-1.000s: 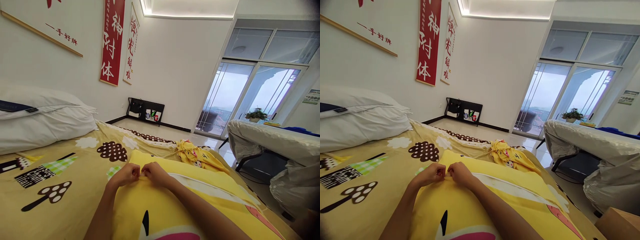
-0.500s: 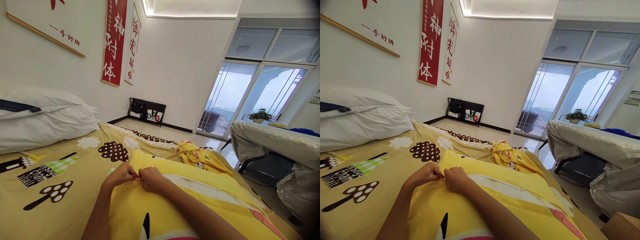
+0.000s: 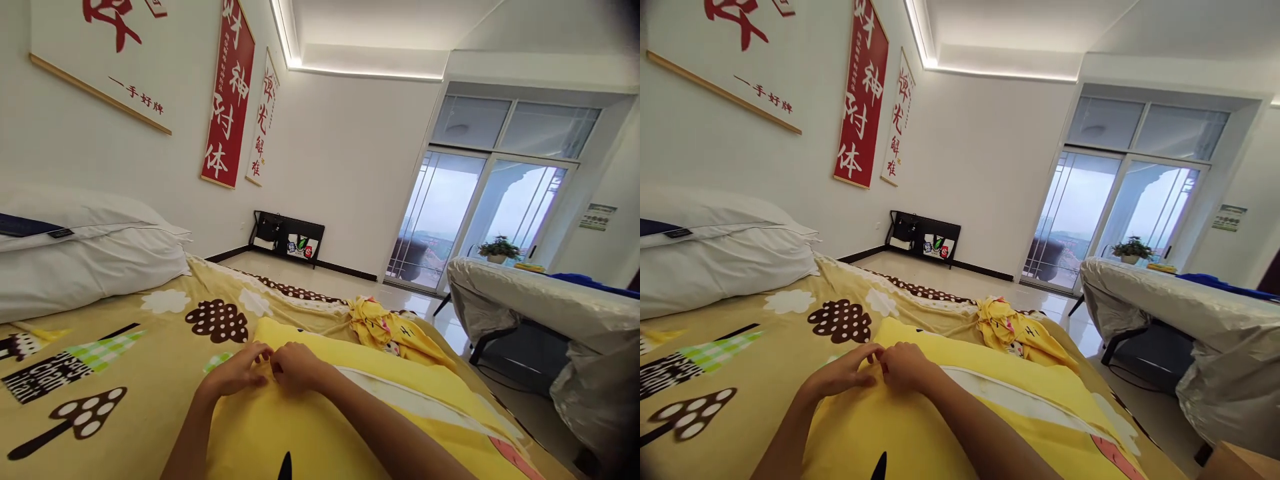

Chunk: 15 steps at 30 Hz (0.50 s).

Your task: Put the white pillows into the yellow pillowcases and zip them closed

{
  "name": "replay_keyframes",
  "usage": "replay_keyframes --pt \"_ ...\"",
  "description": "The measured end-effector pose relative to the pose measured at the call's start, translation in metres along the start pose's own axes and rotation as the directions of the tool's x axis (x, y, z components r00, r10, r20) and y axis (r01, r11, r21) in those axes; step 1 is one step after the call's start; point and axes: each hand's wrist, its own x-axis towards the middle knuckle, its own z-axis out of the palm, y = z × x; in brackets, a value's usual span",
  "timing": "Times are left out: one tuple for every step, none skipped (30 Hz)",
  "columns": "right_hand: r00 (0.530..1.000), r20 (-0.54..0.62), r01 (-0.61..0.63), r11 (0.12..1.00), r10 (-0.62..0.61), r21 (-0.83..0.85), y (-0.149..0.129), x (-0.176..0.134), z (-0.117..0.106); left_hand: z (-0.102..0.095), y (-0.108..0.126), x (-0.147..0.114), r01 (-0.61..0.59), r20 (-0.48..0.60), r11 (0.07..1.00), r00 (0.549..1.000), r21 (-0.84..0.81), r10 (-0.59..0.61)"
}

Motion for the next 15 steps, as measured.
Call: replay_keyframes --pt "1.0 -0.006 0.013 1.0 -0.013 -0.019 -0.001 -0.001 -0.003 0.0 -0.001 0.0 0.006 0.008 1.0 1.0 -0.002 -0.006" --pt "1.0 -0.01 0.028 0.999 -0.028 -0.04 -0.004 -0.002 -0.005 0.0 -0.001 0.0 0.012 0.009 1.0 1.0 -0.005 -0.012" --pt "0.999 -0.012 0.043 0.997 -0.043 -0.061 -0.009 -0.003 -0.007 0.001 -0.002 0.001 0.017 -0.002 1.0 1.0 -0.009 -0.017" --pt "0.998 -0.012 0.055 0.995 -0.056 -0.08 -0.014 -0.002 -0.008 0.003 -0.003 0.002 0.017 -0.02 1.0 1.0 -0.019 -0.017" --pt "0.998 -0.012 0.062 0.993 -0.063 -0.096 -0.019 -0.001 -0.01 0.005 -0.004 0.003 0.008 -0.04 0.999 0.999 -0.034 -0.009" --pt "0.998 -0.01 0.06 0.992 -0.061 -0.108 -0.023 0.0 -0.011 0.007 -0.006 0.005 -0.004 -0.06 0.999 0.998 -0.05 0.001" --pt "0.999 -0.007 0.05 0.992 -0.051 -0.114 -0.027 0.002 -0.012 0.008 -0.007 0.006 -0.014 -0.076 0.998 0.997 -0.067 0.009" --pt "1.0 -0.003 0.031 0.993 -0.031 -0.115 -0.03 0.003 -0.014 0.009 -0.008 0.008 -0.024 -0.085 0.996 0.996 -0.085 0.017" --pt "1.0 0.001 0.006 0.994 -0.006 -0.111 -0.031 0.004 -0.016 0.01 -0.009 0.009 -0.032 -0.087 0.994 0.996 -0.103 0.023" --pt "1.0 0.005 -0.021 0.994 0.022 -0.103 -0.032 0.005 -0.018 0.011 -0.009 0.009 -0.043 -0.088 0.992 0.996 -0.122 0.032" --pt "0.999 0.007 -0.049 0.995 0.05 -0.092 -0.032 0.005 -0.021 0.01 -0.009 0.01 -0.055 -0.085 0.988 0.995 -0.143 0.043" --pt "0.997 0.01 -0.077 0.994 0.078 -0.078 -0.031 0.005 -0.024 0.01 -0.008 0.01 -0.074 -0.078 0.984 0.995 -0.164 0.062" --pt "0.994 0.011 -0.106 0.992 0.107 -0.062 -0.03 0.004 -0.026 0.01 -0.008 0.01 -0.098 -0.069 0.979 0.994 -0.181 0.087" --pt "0.99 0.009 -0.138 0.989 0.138 -0.044 -0.028 0.004 -0.028 0.009 -0.007 0.011 -0.12 -0.065 0.975 0.992 -0.187 0.11" --pt "0.985 0.01 -0.171 0.985 0.171 -0.026 -0.027 0.003 -0.03 0.009 -0.006 0.011 -0.135 -0.067 0.975 0.99 -0.175 0.125"
